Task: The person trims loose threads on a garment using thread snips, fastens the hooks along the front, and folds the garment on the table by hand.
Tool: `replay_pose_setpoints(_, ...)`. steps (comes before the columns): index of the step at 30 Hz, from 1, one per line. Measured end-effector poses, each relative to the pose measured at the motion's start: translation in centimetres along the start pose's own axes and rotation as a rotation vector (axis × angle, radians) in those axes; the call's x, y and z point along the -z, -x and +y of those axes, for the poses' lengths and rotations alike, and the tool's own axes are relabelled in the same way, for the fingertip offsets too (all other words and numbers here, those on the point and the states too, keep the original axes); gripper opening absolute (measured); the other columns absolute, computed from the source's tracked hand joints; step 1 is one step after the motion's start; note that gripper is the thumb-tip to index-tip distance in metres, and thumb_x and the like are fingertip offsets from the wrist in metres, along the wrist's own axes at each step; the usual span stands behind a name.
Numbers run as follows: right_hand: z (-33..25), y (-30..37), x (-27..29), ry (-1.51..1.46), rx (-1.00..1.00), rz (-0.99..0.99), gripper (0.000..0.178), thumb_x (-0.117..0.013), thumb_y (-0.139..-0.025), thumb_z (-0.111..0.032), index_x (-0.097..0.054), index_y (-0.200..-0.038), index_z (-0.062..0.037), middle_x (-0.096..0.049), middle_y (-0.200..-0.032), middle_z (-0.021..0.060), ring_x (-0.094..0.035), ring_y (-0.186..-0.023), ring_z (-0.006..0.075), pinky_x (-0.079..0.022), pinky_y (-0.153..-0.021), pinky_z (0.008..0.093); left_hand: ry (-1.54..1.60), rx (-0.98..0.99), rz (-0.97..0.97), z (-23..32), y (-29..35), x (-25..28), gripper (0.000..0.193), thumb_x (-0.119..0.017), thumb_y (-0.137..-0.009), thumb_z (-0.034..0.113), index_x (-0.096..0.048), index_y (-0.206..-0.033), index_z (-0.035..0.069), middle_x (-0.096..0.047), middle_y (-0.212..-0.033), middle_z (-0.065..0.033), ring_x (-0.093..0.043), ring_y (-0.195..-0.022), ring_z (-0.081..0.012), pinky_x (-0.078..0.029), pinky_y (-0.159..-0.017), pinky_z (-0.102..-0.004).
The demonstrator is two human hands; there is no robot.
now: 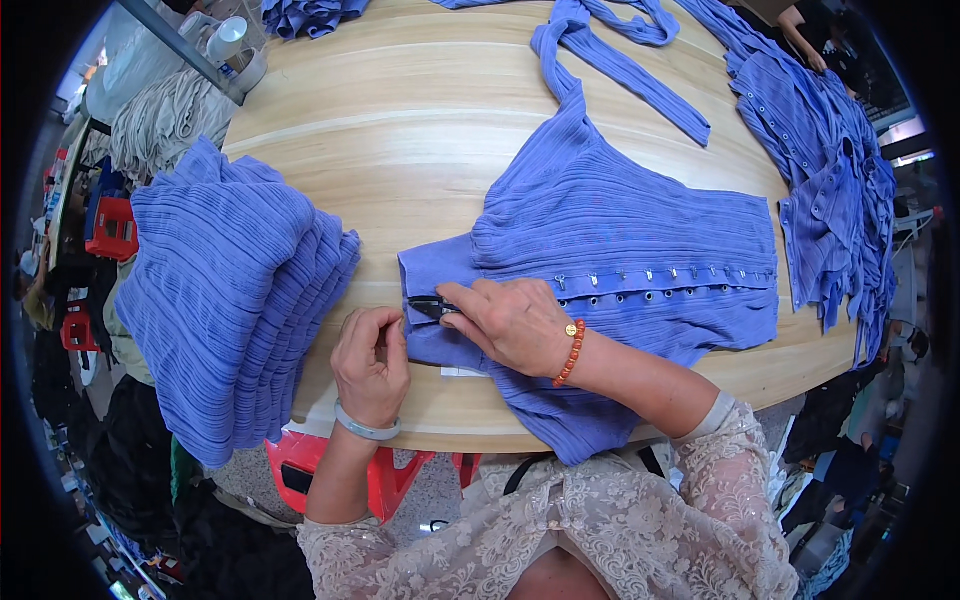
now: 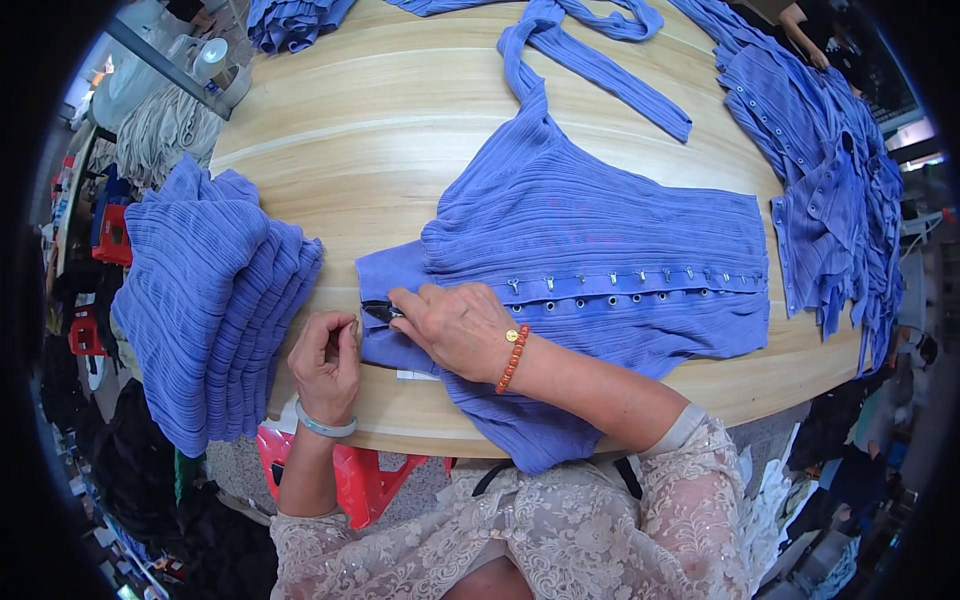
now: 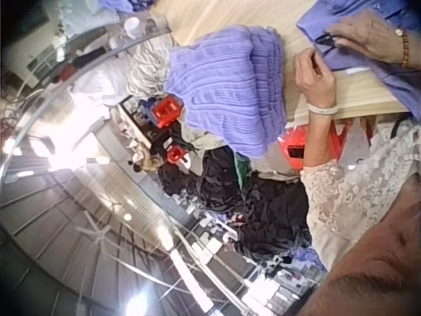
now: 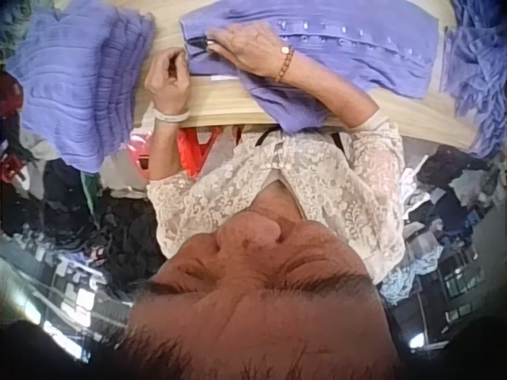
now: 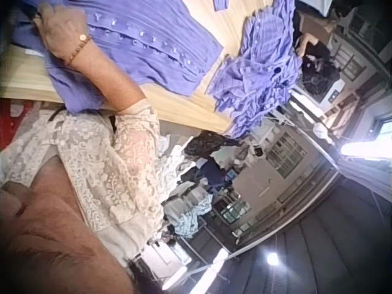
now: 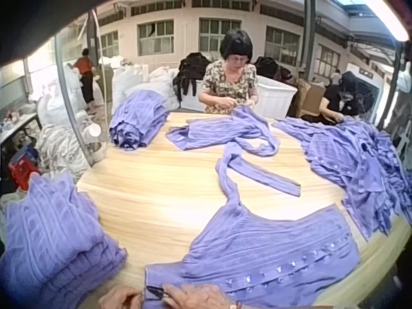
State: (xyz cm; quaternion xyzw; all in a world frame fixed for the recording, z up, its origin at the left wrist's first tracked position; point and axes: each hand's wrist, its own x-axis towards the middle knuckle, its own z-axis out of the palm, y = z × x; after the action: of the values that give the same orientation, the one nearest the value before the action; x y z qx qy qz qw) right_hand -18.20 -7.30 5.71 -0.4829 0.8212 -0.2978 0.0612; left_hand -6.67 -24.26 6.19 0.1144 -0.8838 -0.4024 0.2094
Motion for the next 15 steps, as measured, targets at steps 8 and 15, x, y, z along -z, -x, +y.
replay_pose_setpoints(8, 0.3, -0.08, -0.72, 0.062, 0.04, 0.027, 0.03, -0.063, -0.092, -0.03, -0.061, -0.114, -0.011, -0.058, -0.072, 0.0086, -0.062, -0.061, 0.0286, -0.049, -0.053, 0.0398, 0.004, -0.027, -0.012, -0.03, 0.14, -0.25, 0.015, -0.06, -0.081, -0.011, -0.06, -0.093, -0.001, -0.059, -0.079, -0.0133, -0.059, -0.066, -0.0255, -0.048, -0.058, -0.0326)
replay_pose_setpoints(15, 0.49, 0.36, -0.11, 0.125, 0.06, 0.07, 0.034, -0.066, -0.089, -0.03, -0.062, -0.116, -0.0091, -0.056, -0.07, 0.0075, -0.06, -0.057, 0.0247, -0.048, -0.051, 0.0377, 0.032, 0.005, 0.005, -0.04, 0.37, -0.36, 0.015, -0.059, -0.081, -0.011, -0.06, -0.093, -0.002, -0.059, -0.079, -0.0137, -0.06, -0.066, -0.0253, -0.048, -0.058, -0.0319)
